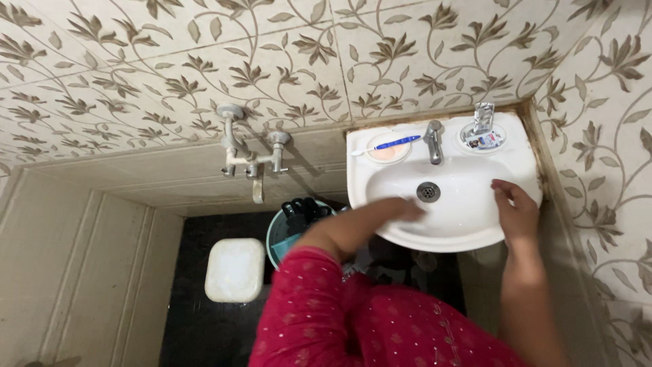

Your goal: The person fills a blue cup with water from a wall tap, pours it into a white sink, and scrubs the sink basin with a sponge. They rinse the sponge and continue scrubbing the sink surface.

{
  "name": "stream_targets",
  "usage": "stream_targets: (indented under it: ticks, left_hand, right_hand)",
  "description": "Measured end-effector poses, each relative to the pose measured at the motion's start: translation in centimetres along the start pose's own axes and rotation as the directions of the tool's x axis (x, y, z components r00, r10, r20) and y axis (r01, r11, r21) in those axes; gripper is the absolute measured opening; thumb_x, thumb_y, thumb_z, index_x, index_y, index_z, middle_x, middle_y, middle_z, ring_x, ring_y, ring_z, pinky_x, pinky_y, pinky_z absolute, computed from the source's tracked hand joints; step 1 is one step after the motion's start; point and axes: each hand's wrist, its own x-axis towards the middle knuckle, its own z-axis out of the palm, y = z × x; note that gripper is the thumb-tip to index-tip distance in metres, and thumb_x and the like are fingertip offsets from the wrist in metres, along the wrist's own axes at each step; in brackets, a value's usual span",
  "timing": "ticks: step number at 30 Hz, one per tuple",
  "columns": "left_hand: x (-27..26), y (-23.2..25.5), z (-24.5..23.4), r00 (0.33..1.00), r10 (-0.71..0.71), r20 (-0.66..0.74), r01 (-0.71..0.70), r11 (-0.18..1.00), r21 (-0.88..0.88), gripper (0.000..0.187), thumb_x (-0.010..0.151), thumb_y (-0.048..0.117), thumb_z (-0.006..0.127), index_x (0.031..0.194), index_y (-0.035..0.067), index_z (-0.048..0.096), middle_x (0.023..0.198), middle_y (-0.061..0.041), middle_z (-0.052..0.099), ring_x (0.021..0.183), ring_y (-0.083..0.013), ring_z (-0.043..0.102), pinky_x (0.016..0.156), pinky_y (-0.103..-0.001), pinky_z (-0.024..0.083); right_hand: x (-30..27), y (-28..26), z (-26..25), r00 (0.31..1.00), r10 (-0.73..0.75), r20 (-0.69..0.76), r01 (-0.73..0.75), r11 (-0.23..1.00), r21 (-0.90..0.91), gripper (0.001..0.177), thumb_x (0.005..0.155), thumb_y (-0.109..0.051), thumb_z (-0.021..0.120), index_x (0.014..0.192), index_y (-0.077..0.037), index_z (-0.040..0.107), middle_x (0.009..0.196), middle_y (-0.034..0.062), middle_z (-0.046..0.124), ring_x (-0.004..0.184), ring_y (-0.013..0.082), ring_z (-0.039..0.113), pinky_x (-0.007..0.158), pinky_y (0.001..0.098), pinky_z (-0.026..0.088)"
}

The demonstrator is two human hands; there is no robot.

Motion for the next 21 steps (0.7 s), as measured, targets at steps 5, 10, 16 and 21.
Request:
stream_targets:
  ticks: [5, 10, 16, 21]
  left_hand:
    - [-4.6, -7.4, -1.5, 0.987, -0.149, 0.061, 0.143, 0.986, 0.09, 0.058, 0.097, 0.046, 0.05, 0.155, 0.043, 0.046, 0.156, -0.013, 0.042, 0.142, -0.037, 0.049, 0.122, -0.058, 0.027]
    - [2.1, 2.1, 0.8, 0.975, 0.018, -0.222, -0.028, 0.999, -0.043, 0.062, 0.103, 0.049, 0.042, 0.162, 0.042, 0.025, 0.169, -0.01, 0.027, 0.154, -0.036, 0.021, 0.124, -0.066, 0.012]
    - [5.4, 7.6, -0.7, 0.923, -0.011, -0.384, -0.122, 0.94, -0.32, 0.062, 0.1, 0.038, 0.05, 0.16, 0.035, 0.032, 0.164, -0.013, 0.033, 0.157, -0.0303, 0.02, 0.12, -0.061, 0.017]
    - [1.9, 4.5, 1.1, 0.88, -0.181, -0.439, -0.343, 0.399, -0.85, 0.065, 0.095, 0.021, 0.061, 0.157, 0.018, 0.042, 0.153, -0.021, 0.047, 0.132, -0.0351, 0.052, 0.108, -0.045, 0.044]
  right_hand:
    - [-0.4, -0.4, 1.7, 0.997, -0.03, 0.076, 0.036, 0.996, -0.078, 0.023, 0.102, -0.016, 0.067, 0.121, -0.005, 0.074, 0.112, 0.0054, 0.075, 0.107, 0.0112, 0.068, 0.09, 0.0254, 0.052]
    - [-1.1, -0.8, 1.9, 0.997, 0.028, 0.075, -0.026, 0.999, -0.027, 0.025, 0.101, -0.017, 0.067, 0.123, -0.005, 0.073, 0.115, 0.0052, 0.075, 0.108, 0.0114, 0.068, 0.091, 0.0266, 0.052]
    - [-1.0, 0.9, -0.1, 0.999, 0.018, 0.046, -0.015, 0.998, -0.061, 0.027, 0.102, -0.017, 0.066, 0.125, -0.005, 0.072, 0.116, 0.0085, 0.075, 0.109, 0.0133, 0.068, 0.092, 0.0268, 0.051]
    - [0.6, 5.0, 1.5, 0.975, 0.142, 0.17, -0.082, 0.944, -0.318, 0.036, 0.101, -0.028, 0.064, 0.13, -0.008, 0.072, 0.111, 0.015, 0.077, 0.101, 0.023, 0.071, 0.09, 0.0334, 0.052]
